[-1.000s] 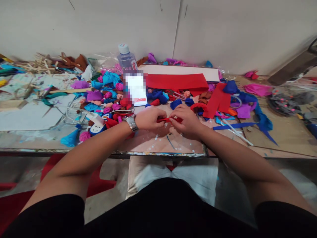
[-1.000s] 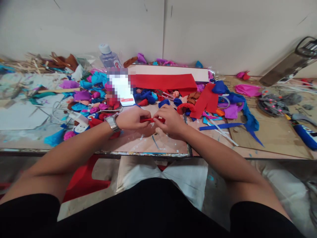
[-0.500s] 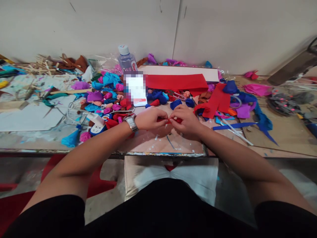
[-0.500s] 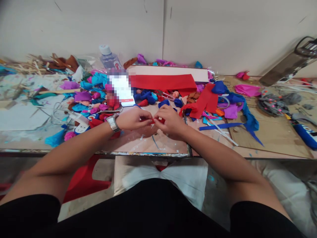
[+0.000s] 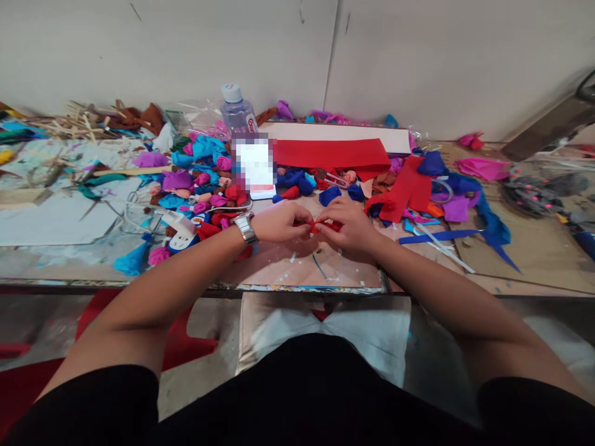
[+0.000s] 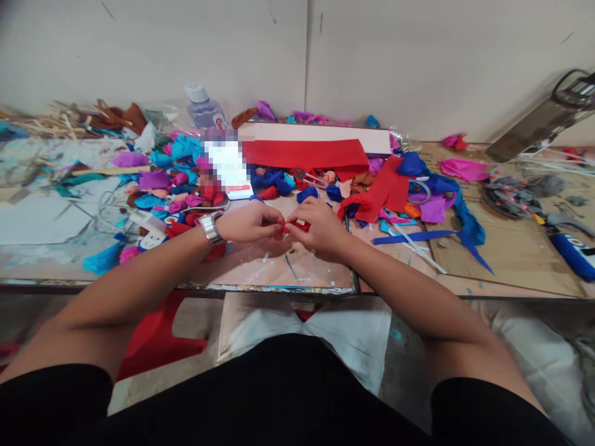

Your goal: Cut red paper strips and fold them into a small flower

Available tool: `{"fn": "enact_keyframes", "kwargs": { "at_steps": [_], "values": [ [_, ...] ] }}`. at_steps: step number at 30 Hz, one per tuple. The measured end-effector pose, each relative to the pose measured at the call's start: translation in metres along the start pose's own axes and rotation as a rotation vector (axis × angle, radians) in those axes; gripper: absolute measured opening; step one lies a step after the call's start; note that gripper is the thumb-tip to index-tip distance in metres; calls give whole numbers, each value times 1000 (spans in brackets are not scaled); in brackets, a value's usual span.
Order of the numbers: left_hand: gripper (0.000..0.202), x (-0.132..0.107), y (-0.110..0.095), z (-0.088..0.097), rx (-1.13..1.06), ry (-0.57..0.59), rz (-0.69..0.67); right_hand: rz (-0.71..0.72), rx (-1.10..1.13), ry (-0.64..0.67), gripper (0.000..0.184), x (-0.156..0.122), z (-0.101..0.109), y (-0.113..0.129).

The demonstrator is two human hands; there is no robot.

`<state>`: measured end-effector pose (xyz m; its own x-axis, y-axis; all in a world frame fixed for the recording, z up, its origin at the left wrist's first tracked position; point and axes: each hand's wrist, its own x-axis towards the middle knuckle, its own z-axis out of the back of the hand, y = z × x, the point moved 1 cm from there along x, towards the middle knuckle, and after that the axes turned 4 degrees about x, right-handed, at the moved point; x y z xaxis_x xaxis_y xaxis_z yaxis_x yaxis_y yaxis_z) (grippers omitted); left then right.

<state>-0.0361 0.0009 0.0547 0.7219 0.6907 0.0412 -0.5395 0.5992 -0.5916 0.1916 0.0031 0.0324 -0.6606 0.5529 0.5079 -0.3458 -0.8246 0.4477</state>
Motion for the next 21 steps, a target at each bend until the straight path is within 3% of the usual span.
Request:
{"fn": "enact_keyframes", "kwargs": {
  "at_steps": [9,21],
  "values": [
    [27,1,5,-4,-310,89,40,-21,-15,-64,15,0,-1,0],
    [23,1,4,-3,-351,143,54,-76,4,-110,14,-2,-2,1]
  ]
}}
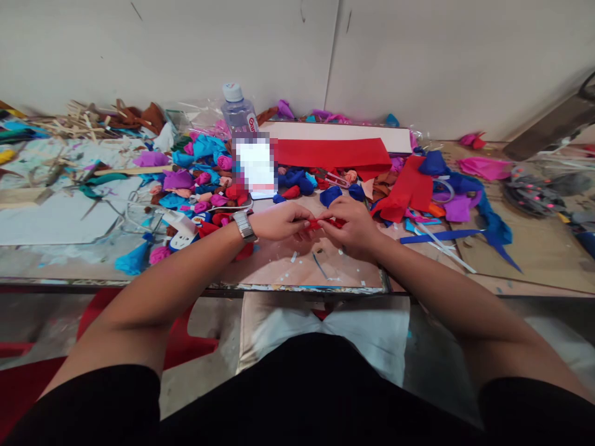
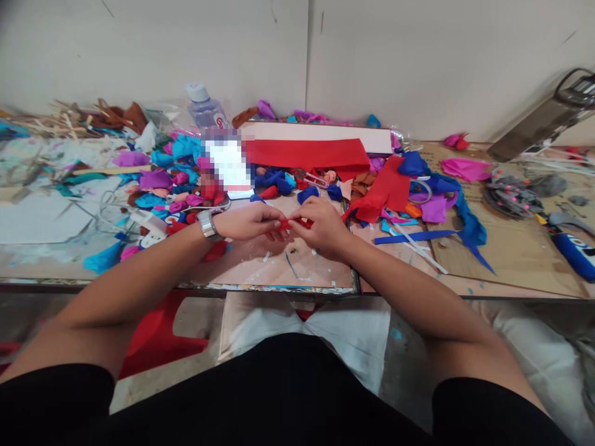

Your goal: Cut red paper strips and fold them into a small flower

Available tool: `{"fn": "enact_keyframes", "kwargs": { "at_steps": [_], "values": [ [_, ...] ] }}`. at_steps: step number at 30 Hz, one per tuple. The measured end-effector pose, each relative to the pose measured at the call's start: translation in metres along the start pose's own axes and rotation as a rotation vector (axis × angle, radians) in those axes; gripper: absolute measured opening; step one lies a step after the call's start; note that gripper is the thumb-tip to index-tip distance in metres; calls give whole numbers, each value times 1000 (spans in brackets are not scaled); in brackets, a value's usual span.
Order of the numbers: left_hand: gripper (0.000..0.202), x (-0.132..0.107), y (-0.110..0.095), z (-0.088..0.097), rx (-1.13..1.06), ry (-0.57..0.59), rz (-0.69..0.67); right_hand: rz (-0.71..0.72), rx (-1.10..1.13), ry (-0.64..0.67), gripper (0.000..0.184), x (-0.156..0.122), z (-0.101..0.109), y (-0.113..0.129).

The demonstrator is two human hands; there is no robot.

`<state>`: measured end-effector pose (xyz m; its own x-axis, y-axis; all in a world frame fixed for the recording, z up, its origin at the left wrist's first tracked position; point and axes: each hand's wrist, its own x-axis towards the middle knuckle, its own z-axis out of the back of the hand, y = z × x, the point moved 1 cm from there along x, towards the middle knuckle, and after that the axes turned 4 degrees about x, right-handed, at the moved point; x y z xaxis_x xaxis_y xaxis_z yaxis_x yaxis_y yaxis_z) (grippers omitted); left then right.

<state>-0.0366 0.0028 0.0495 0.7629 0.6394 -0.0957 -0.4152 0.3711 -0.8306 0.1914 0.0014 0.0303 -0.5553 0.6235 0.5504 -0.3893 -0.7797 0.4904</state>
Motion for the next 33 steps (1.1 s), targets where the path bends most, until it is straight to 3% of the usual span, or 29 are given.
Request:
{"fn": "enact_keyframes", "kwargs": {
  "at_steps": [8,13,15,19,24,28,33],
  "values": [
    [24,1,8,8,128,-28,51,-23,-38,16,11,1,1,-7],
    [22,2,14,11,-38,-28,161,-81,-41,-14,12,1,1,-16],
    [21,4,15,12,-89,-89,183,-111,-17,-39,13,2,2,-20],
    [20,6,20,13,-116,-346,187,-169,30,-97,13,5,5,-27],
    [25,8,25,16,-181,-447,187,-250,115,-156,13,7,8,-33],
    [26,5,21,17,116,-422,109,-241,112,-115,14,6,7,-32],
    [26,0,10,10,268,-209,33,-147,43,-19,12,4,4,-20]
  ]
}}
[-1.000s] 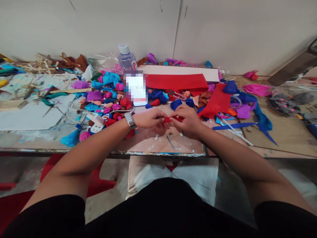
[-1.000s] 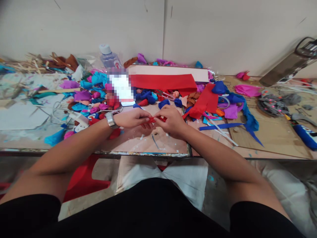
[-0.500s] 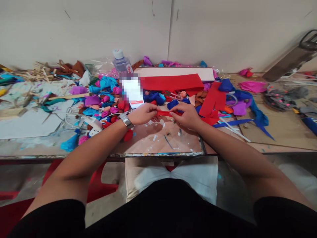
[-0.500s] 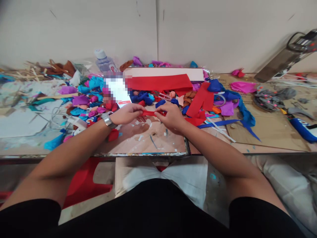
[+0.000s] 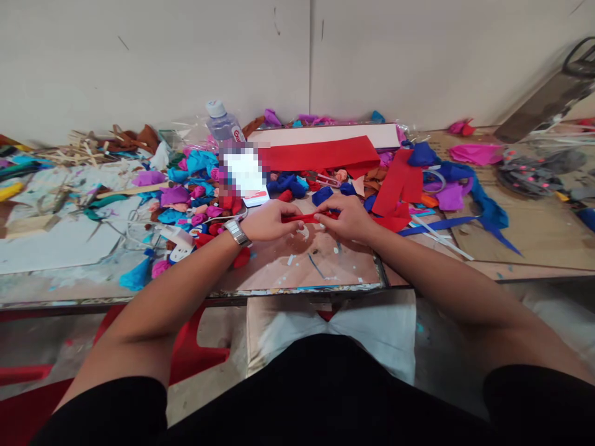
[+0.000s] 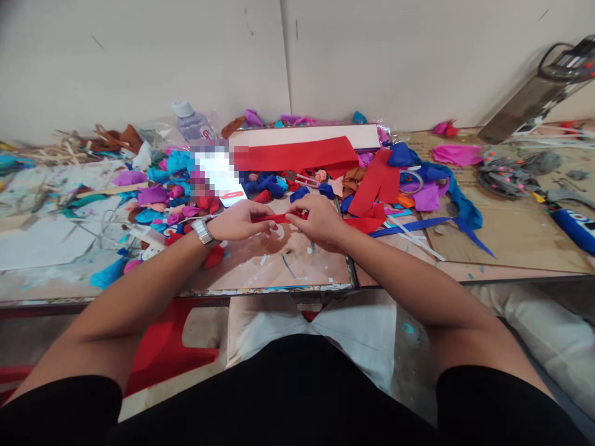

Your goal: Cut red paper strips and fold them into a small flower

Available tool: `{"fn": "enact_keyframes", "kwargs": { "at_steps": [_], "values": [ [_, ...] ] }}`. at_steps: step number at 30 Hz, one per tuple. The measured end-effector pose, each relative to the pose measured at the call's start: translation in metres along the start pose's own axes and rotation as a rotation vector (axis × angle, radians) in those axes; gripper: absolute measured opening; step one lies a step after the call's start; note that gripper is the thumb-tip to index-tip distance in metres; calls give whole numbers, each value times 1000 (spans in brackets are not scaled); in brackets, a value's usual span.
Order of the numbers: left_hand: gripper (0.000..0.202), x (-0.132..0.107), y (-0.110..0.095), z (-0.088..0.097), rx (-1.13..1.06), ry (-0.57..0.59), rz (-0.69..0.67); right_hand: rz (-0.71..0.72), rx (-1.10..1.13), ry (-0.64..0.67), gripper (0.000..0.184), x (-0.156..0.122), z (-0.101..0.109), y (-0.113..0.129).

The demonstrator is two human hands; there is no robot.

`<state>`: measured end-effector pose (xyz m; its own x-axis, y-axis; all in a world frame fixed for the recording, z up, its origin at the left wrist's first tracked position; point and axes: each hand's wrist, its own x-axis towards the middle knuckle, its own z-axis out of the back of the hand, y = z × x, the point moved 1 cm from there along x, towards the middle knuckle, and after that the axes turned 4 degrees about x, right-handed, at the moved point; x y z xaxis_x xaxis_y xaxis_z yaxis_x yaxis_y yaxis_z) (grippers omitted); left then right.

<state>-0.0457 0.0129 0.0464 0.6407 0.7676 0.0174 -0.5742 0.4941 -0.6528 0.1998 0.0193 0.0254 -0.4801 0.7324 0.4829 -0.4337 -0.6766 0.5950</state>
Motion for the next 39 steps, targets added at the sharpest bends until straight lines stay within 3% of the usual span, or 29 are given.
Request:
{"fn": "enact_keyframes", "kwargs": {
  "at_steps": [5,12,23,31,39],
  "values": [
    [30,-2,-11,-8,-138,93,28,83,22,59,13,-2,-3,7],
    [32,1,-8,-15,-394,132,104,177,-3,40,15,-3,-5,9],
    [11,1,-9,-12,-619,221,178,223,32,59,18,-5,-5,17],
    [29,0,-13,-8,-602,182,196,246,12,72,20,-4,-5,13],
    [32,1,-8,-10,-534,145,149,329,-59,24,18,-4,-6,13]
  ]
}}
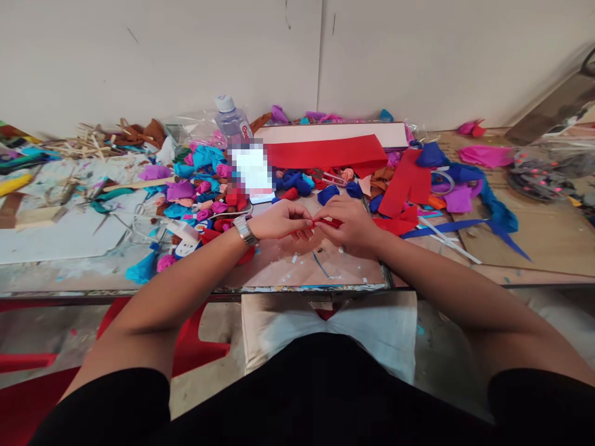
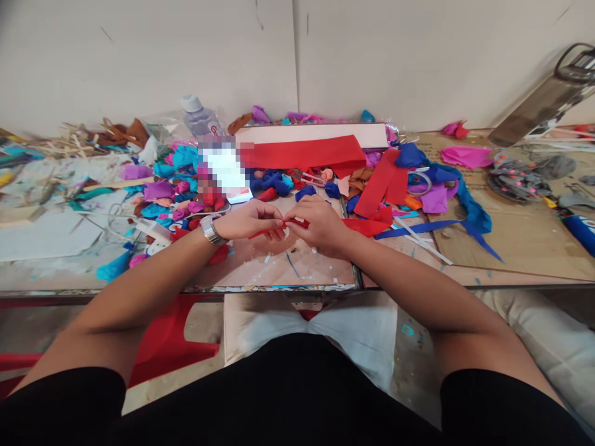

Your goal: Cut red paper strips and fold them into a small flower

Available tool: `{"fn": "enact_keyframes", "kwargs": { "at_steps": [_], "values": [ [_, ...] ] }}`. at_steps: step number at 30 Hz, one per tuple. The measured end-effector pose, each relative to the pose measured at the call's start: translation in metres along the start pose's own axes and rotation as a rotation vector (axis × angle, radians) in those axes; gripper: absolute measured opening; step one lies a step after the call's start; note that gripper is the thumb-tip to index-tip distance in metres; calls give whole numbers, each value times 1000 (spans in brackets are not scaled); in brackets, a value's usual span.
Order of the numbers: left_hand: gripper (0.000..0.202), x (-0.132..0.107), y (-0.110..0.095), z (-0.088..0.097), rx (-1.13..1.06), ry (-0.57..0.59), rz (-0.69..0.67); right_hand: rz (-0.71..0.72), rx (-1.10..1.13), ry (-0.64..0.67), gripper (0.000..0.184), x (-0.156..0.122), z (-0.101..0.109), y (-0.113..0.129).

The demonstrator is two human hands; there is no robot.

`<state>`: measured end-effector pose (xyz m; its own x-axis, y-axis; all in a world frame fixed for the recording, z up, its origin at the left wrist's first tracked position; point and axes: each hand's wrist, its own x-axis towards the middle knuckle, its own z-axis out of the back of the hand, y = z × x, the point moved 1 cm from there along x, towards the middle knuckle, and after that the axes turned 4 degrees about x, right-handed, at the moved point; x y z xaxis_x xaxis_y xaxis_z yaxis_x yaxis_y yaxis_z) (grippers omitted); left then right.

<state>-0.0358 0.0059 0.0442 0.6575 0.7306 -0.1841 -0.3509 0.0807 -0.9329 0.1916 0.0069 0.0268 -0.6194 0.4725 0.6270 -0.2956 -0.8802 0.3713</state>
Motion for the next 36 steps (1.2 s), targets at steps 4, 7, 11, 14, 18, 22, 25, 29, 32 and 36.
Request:
{"fn": "enact_keyframes", "kwargs": {
  "at_steps": [4,7,11,14,18,22,25,29,32,36],
  "values": [
    [31,0,-1,0,120,-62,-60,-87,-39,14,17,-2,-2,0],
    [29,-1,-3,-1,267,-133,-124,-113,-39,8,16,-2,-2,1],
    [29,-4,-7,-4,482,-235,-190,-102,-36,-15,14,-1,-1,3],
    [30,-7,-11,-8,635,-304,-219,-127,-22,-19,13,0,0,4],
    [28,-8,-11,-14,878,-407,-272,-166,-18,-11,13,0,-2,4],
    [28,-7,-6,-18,1036,-420,-270,-174,-27,17,11,0,-4,0],
    [30,-6,-3,-18,1084,-421,-281,-169,-47,55,13,-1,-5,-2],
    [34,-5,-1,-18,1092,-424,-285,-180,-62,84,14,-1,-5,-3],
    [34,-3,0,-16,1074,-435,-277,-170,-67,55,13,0,-4,-4],
    [29,-1,0,-16,1034,-399,-278,-134,-102,37,12,0,-2,-4]
  ]
}}
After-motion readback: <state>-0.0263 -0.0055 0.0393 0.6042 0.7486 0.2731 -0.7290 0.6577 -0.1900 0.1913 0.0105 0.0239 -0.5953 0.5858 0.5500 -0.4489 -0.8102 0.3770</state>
